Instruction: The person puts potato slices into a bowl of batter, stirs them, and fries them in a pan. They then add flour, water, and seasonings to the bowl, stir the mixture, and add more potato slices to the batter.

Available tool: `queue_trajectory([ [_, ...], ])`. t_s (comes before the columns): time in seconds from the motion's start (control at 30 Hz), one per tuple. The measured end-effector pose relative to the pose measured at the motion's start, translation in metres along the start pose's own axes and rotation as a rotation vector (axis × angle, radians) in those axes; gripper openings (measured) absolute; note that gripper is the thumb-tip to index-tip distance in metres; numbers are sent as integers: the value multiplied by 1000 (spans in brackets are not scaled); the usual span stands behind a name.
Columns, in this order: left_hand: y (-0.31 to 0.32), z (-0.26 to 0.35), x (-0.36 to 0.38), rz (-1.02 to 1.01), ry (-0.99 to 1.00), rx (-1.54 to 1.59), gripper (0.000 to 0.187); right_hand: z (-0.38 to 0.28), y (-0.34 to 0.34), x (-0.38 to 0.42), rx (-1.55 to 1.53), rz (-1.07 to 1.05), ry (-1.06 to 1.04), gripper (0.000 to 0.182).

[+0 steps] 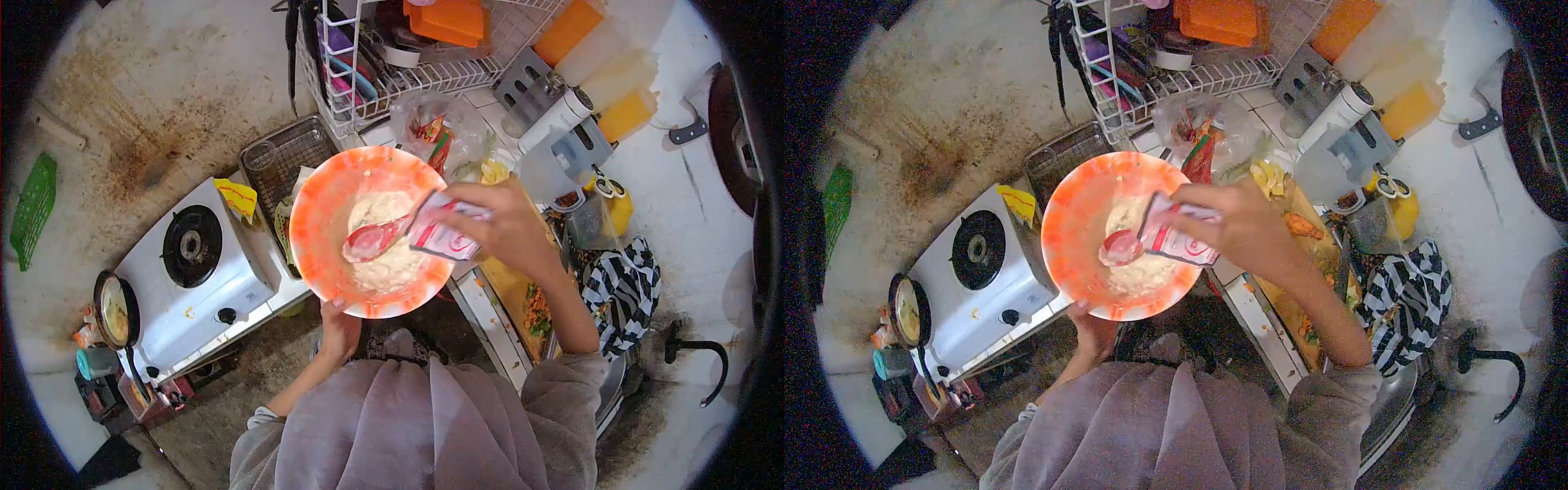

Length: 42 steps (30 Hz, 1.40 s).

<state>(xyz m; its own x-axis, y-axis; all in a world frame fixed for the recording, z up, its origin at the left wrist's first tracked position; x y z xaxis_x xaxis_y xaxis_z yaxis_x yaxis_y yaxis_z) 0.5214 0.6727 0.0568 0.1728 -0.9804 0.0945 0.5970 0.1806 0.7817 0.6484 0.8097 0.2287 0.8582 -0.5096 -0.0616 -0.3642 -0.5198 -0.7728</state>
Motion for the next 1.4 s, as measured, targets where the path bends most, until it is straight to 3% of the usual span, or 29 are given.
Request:
queue_trajectory([
  [0.03,2,-2,2,-5,3,2,77,-20,10,-1,466,-80,-234,21],
  [0.07,2,-3,4,-1,6,2,77,-24,13,-3,464,-82,-237,21],
  [0.13,4,-8,7,-29,-37,5,78,-13,20,-11,476,-161,67,26],
  [0.37,0,-14,10,-19,-9,17,77,-8,19,-13,516,-159,70,35],
  [0.43,-3,-16,9,1,-22,16,77,0,22,-13,518,-298,210,37],
  [0.57,2,-14,5,-24,-7,19,77,-4,29,-15,577,-382,203,31],
  [0.63,4,-12,4,-15,-7,10,77,-7,34,-17,473,-455,98,26],
  [0.77,4,-10,2,-35,-22,18,77,6,35,-22,459,-471,169,24],
  [0.83,4,-9,1,-20,-14,24,77,16,34,-25,479,-471,266,27],
  [1.07,-10,-16,1,-9,-25,27,76,10,35,-26,496,-574,318,40],
  [1.13,-9,-15,0,-13,-26,30,76,3,37,-26,507,-519,113,45],
  [1.27,-9,-15,0,-23,-50,31,77,-5,45,-38,463,-579,111,44],
  [1.33,-11,-16,0,-18,-32,32,77,-5,53,-43,488,-670,224,35],
  [1.4,-10,-15,0,-27,-38,28,77,-1,64,-46,534,-647,157,32],
])
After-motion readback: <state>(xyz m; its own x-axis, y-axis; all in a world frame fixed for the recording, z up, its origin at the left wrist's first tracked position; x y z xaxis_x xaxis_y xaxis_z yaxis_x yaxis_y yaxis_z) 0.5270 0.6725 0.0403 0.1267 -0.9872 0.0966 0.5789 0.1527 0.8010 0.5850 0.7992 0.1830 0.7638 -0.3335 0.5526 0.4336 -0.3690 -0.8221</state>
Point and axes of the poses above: each hand's wrist, its own x-axis away from the middle knuckle, its own y-axis out of the palm, z = x × y, the point moved 6 cm from there along -x, towards the middle knuckle, and after that the axes turned 13 degrees about -z, right-handed, at the moved point
